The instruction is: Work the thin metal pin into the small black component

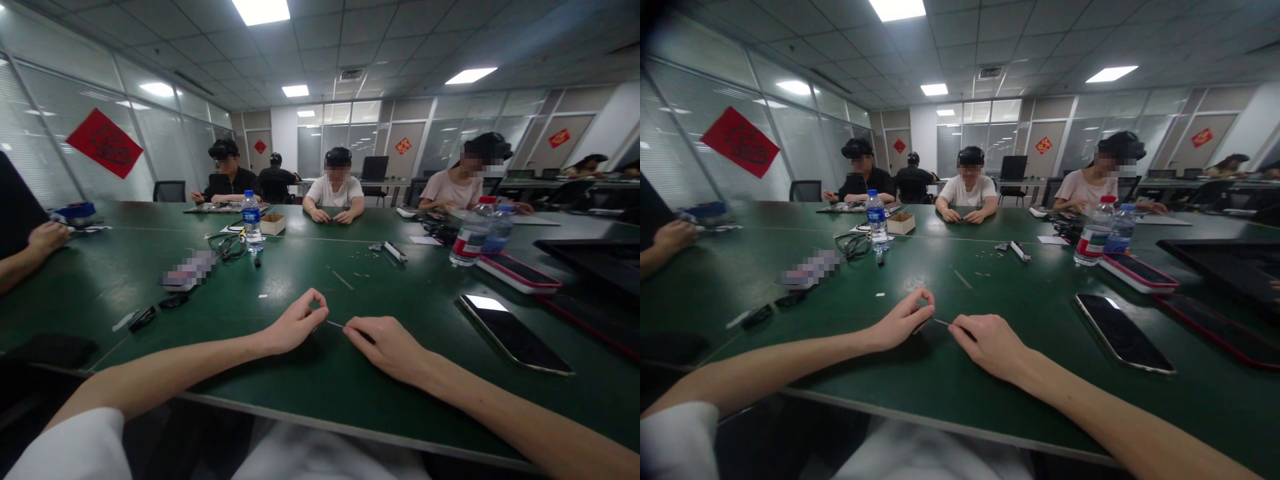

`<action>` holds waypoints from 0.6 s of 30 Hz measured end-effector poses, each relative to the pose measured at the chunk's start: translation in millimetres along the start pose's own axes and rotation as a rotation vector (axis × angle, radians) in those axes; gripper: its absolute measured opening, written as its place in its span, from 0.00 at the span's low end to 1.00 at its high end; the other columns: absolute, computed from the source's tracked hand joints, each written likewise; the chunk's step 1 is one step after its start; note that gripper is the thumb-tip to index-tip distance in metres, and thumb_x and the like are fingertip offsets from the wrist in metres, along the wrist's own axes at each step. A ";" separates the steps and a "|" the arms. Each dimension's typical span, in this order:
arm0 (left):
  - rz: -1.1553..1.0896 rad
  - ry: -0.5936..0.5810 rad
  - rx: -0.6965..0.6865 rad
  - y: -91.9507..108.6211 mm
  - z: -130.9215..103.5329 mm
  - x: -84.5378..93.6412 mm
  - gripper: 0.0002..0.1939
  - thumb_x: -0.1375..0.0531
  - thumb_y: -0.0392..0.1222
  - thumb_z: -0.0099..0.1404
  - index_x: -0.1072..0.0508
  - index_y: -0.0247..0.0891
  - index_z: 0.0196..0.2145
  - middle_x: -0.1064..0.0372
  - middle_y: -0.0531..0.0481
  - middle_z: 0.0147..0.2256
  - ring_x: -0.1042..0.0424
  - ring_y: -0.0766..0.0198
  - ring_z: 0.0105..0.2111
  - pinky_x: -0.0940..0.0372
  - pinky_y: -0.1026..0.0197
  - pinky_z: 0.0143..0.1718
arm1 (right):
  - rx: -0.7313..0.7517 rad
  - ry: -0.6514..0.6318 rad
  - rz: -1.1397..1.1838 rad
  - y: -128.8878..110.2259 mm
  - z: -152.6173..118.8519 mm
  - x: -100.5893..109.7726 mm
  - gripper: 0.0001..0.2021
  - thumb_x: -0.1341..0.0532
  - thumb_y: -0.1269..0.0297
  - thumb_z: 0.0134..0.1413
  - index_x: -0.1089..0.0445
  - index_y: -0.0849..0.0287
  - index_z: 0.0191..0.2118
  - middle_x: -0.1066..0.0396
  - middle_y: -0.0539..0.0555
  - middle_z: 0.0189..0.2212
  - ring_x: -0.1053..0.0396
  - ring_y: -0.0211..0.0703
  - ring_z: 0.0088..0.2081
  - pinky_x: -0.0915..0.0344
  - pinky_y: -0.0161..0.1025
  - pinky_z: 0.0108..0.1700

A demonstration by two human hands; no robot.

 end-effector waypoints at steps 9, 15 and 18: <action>-0.045 0.004 -0.005 2.6 -0.1 -2.3 0.17 0.48 0.56 0.72 0.41 0.39 0.37 0.44 0.61 0.22 0.45 0.70 0.21 0.47 0.67 0.24 | 0.001 0.005 0.005 -1.7 0.1 -1.1 0.18 0.51 0.57 0.70 0.26 0.58 0.40 0.23 0.54 0.34 0.27 0.41 0.32 0.37 0.35 0.34; -0.141 0.020 0.008 -3.7 3.3 -3.0 0.20 0.47 0.59 0.70 0.42 0.39 0.33 0.44 0.62 0.19 0.46 0.71 0.17 0.51 0.68 0.20 | 0.002 -0.001 -0.003 -2.5 -0.2 -1.8 0.18 0.51 0.57 0.70 0.26 0.58 0.40 0.23 0.54 0.33 0.27 0.41 0.32 0.37 0.35 0.34; -0.155 0.005 0.049 -5.9 5.1 -2.9 0.20 0.46 0.60 0.69 0.41 0.39 0.33 0.45 0.62 0.18 0.45 0.71 0.16 0.50 0.68 0.19 | 0.002 0.008 0.004 -1.3 -0.6 -2.4 0.17 0.50 0.58 0.69 0.25 0.58 0.40 0.23 0.54 0.33 0.27 0.41 0.32 0.37 0.35 0.35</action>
Point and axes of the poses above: each hand's wrist, its own z-axis towards the middle knuckle, its own x-axis out of the back of the hand, y = z × x, the point moved 1 cm from there along z, towards the middle knuckle
